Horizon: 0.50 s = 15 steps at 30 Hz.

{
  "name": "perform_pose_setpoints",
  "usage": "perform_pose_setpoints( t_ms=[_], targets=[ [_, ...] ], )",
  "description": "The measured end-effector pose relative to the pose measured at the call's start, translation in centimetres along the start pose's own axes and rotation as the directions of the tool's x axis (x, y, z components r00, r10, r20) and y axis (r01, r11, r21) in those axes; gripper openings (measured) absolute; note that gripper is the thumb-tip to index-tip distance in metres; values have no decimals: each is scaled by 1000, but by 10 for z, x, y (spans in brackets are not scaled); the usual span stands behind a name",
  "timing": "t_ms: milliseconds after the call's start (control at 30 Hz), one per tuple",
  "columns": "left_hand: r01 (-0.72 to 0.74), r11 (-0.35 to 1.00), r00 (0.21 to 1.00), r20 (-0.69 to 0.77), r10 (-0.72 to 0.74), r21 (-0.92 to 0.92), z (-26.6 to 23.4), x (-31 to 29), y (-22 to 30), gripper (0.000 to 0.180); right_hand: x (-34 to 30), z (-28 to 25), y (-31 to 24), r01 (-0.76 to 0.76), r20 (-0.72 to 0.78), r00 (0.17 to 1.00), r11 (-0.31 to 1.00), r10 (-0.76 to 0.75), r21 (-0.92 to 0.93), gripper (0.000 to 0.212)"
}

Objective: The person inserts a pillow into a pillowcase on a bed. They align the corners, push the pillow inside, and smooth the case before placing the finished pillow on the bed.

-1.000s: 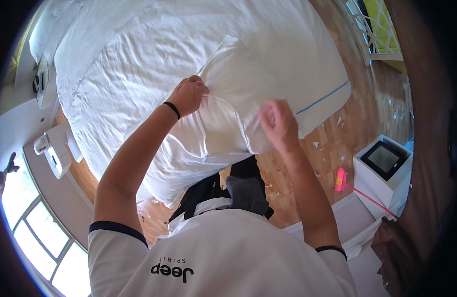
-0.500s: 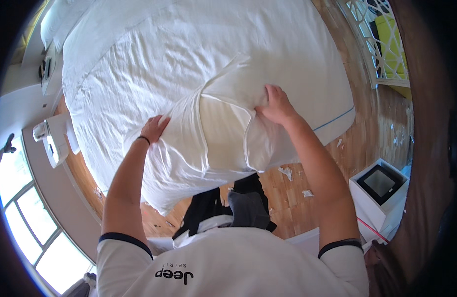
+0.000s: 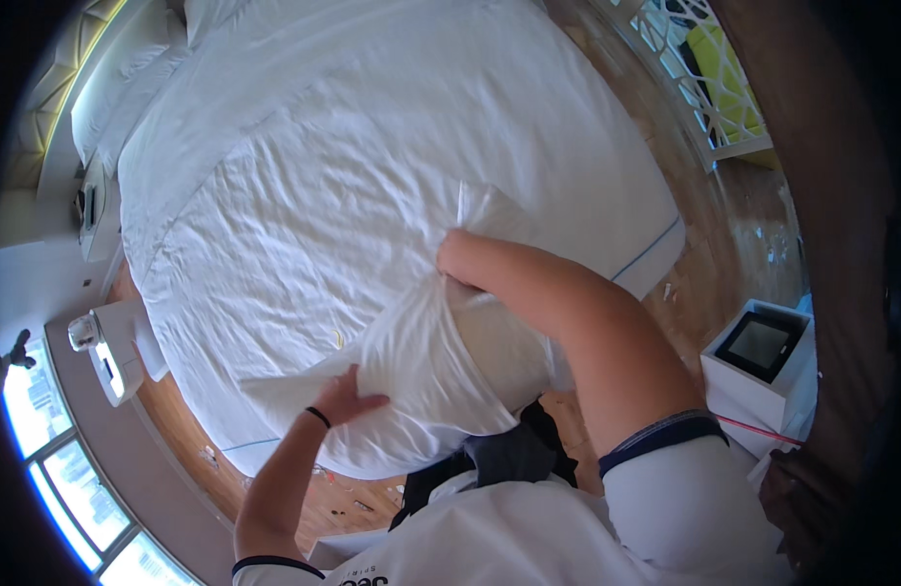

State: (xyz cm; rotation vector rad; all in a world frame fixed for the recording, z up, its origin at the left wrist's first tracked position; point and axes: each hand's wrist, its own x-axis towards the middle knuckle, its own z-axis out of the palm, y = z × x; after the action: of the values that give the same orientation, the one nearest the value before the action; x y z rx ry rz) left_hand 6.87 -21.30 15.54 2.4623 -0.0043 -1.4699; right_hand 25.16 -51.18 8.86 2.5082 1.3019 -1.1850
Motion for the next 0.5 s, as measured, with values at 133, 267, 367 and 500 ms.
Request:
perform_pose_setpoints(
  t_ms=[133, 267, 367, 500],
  targets=[
    [-407, 889, 912, -152, 381, -211, 26, -14, -7, 48, -89, 26, -22, 26, -188, 982, 997, -11, 79, 5],
    [-404, 914, 832, -401, 384, 38, -53, -104, 20, 32, -168, -46, -34, -188, -302, 926, 970, 228, 154, 12],
    [-480, 849, 545, -683, 487, 221, -101, -148, 28, 29, -224, -95, -59, -193, -722, 639, 964, 266, 184, 26],
    [-439, 786, 278, -766, 580, 436, -107, -133, 69, 30, -266, -95, -76, -391, -867, 335, 892, 369, 228, 48]
  ],
)
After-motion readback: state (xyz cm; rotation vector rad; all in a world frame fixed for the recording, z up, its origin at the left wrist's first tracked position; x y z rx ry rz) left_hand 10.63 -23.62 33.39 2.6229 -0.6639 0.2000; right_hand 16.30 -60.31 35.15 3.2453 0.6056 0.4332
